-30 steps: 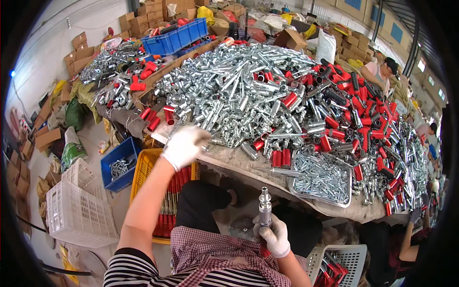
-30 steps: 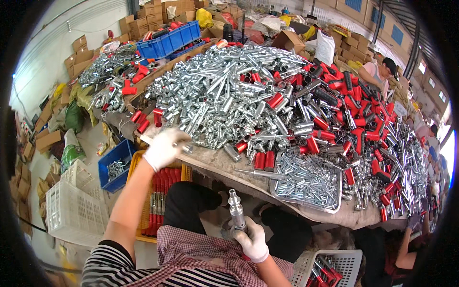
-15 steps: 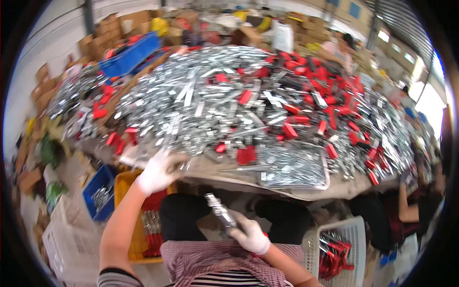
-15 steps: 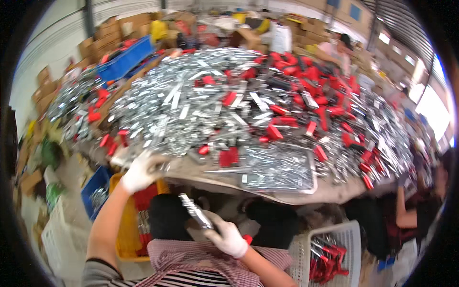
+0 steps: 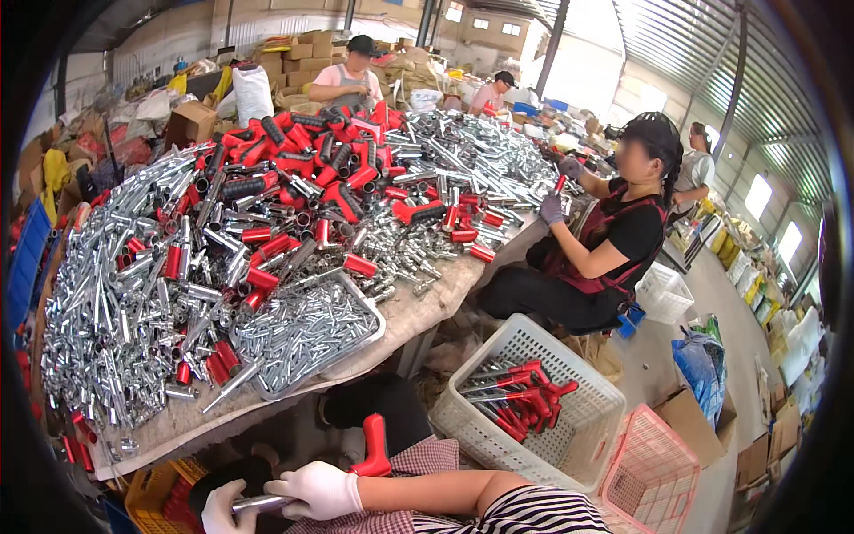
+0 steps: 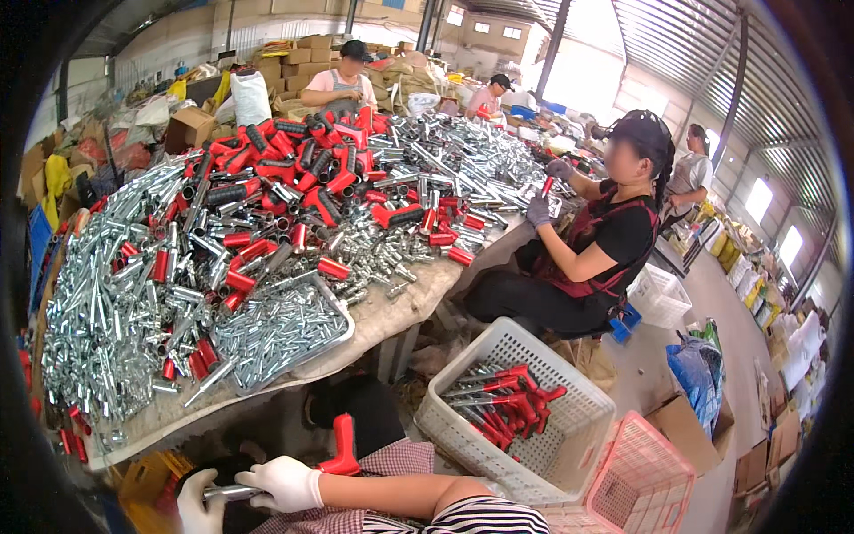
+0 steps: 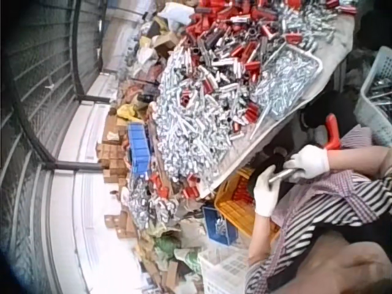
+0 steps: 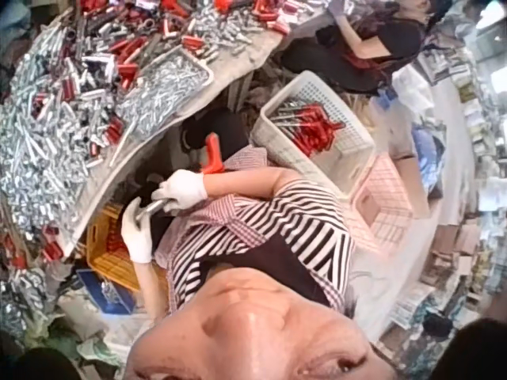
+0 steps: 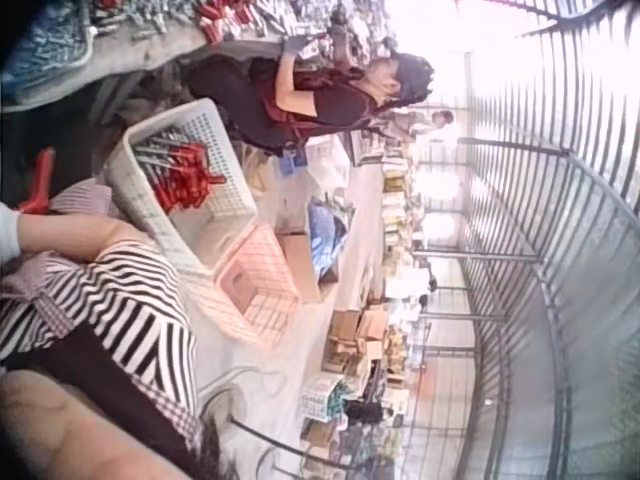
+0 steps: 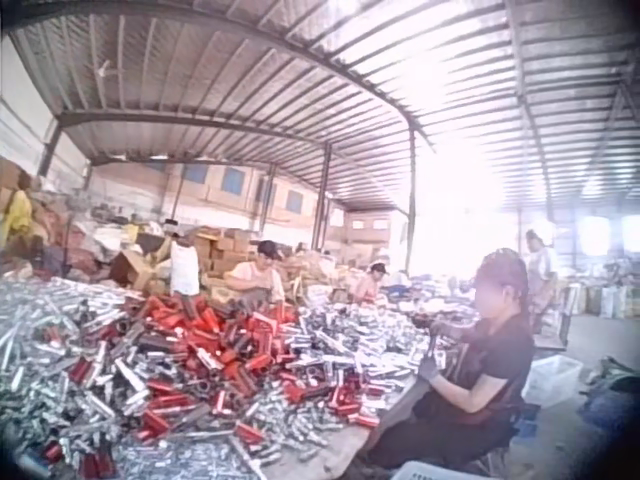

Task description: The person assembles tools by fitting metal tubes and sleeves together, attaching handles to them by hand, and placing the assembled tools into a crate.

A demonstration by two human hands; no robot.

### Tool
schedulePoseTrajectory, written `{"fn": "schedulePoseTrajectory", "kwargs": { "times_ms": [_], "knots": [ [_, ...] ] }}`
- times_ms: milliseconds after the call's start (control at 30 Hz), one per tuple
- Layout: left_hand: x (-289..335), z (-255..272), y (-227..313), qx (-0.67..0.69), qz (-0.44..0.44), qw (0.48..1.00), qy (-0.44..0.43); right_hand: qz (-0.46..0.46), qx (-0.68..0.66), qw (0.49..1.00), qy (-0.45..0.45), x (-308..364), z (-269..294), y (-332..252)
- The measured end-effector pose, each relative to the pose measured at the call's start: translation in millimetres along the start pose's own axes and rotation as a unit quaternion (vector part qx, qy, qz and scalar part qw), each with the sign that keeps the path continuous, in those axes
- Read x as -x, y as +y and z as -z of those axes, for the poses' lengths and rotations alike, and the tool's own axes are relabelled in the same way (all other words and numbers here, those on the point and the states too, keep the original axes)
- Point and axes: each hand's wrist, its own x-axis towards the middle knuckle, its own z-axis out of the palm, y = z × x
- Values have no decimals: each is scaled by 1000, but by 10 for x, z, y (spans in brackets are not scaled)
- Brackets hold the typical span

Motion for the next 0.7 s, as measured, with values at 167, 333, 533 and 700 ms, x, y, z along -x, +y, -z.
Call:
{"fn": "schedulePoseTrajectory", "kwargs": {
  "times_ms": [167,333,533,700],
  "knots": [
    [103,155,109,-41,-48,998,6,2,-86,996,28,23,-12,-61],
    [138,225,154,37,66,994,-73,20,-45,999,12,-6,-44,-62],
    [145,187,58,73,192,979,-16,25,-28,998,41,13,-86,27],
    [140,154,-5,-42,-182,982,-32,29,-4,999,43,1,-112,57]
  ]
}}
